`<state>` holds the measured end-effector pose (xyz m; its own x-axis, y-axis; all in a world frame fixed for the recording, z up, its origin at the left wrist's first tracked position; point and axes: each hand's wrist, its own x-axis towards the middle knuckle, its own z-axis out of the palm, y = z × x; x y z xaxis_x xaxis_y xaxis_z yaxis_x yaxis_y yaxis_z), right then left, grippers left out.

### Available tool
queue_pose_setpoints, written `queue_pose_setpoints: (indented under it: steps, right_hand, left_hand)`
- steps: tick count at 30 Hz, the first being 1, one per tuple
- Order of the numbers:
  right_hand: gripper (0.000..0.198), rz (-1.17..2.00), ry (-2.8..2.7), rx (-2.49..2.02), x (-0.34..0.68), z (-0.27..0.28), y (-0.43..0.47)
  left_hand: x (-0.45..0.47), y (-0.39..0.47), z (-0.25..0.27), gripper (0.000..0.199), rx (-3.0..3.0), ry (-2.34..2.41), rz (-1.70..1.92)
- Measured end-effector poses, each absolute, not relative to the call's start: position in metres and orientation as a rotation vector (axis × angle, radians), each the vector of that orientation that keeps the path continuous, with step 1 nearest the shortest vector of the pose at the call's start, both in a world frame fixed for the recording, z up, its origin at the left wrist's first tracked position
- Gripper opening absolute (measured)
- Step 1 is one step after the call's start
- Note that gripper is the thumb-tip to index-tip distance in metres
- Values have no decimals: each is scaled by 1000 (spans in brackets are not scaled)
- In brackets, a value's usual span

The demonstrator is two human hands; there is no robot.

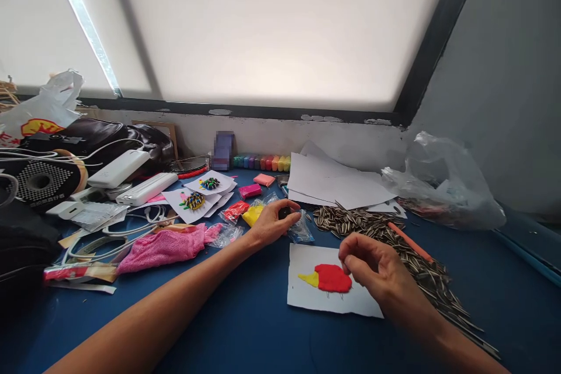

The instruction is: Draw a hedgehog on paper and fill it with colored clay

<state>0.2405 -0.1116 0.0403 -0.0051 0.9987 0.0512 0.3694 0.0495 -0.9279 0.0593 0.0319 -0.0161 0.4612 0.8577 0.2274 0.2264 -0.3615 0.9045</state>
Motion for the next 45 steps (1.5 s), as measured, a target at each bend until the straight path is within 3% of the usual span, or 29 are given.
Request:
queue_pose_setpoints:
  steps: [9, 22, 45]
  right_hand:
    - [40, 1004, -1395, -1420, 240, 42, -111]
    - [44, 859, -1519, -1401, 242, 40, -108]
    - [22, 801, -1738, -1467, 243, 30, -107]
  left_hand:
    - [58, 31, -17, 32, 1857, 943, 950]
    - [62, 36, -16, 16, 1795, 1028, 981]
    - [66, 38, -17, 15, 1815, 1065, 961]
